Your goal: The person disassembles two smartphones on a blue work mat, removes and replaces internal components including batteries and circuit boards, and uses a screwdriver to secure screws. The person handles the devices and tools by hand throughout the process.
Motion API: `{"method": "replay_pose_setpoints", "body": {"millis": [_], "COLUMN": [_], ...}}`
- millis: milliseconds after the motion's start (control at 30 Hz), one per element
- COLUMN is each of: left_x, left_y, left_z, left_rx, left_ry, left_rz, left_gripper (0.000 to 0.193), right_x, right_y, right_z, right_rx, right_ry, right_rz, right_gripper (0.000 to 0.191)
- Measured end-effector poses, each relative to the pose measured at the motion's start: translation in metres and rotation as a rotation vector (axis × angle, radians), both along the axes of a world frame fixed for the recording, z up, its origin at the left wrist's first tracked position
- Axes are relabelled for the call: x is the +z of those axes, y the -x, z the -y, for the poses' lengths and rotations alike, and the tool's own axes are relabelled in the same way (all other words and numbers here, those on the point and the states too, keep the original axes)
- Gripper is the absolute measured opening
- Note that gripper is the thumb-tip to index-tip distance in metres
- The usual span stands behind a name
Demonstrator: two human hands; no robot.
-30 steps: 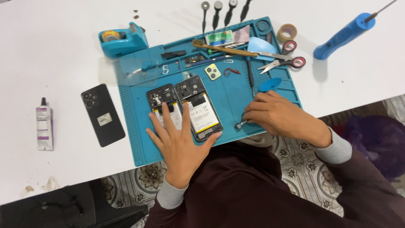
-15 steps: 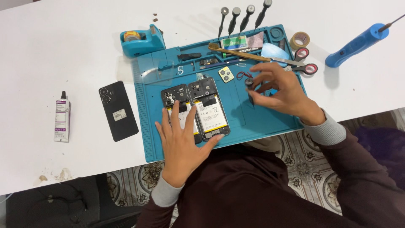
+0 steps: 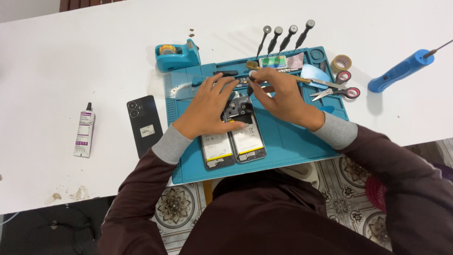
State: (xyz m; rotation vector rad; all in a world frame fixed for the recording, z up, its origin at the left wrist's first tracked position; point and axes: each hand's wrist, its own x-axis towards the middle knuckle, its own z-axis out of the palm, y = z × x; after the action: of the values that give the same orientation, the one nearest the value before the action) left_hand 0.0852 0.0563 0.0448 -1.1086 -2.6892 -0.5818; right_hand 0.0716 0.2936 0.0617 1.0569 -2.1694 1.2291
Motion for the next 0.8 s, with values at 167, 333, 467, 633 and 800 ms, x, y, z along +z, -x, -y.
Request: {"method": "replay_pose_setpoints", "body": {"millis": [167, 333, 467, 633, 800], "left_x": [-0.006, -0.003, 0.002, 0.005, 0.007], "left_y": [0.011, 0.015, 0.017, 0.018, 0.018], "left_z": [0.017, 0.026, 0.037, 0.046, 0.044], "left_rx": [0.049, 0.029, 0.074, 0.13, 0.131], "left_ry": [-0.156, -0.273, -0.424, -0.427, -0.373], "left_rz": [0.167, 0.152, 0.125, 0.113, 0.122], "left_gripper": [0.106, 0.073, 0.047, 0.042, 0.044], "right_x": [-0.012, -0.017, -0.017, -0.017, -0.019], "right_y": [0.012, 0.013, 0.009, 0.008, 0.01], "right_z": [-0.01, -0.009, -0.005, -0.006, -0.006], "right_rx": [-0.008, -0.005, -0.041, -0.022, -0.021], "right_ry": [0.075, 0.07, 0.046, 0.052, 0.055], "right_rz": [0.1, 0.119, 0.08, 0.1, 0.098], "right_gripper": [0.019, 0.019, 0.021, 0.019, 0.018]}}
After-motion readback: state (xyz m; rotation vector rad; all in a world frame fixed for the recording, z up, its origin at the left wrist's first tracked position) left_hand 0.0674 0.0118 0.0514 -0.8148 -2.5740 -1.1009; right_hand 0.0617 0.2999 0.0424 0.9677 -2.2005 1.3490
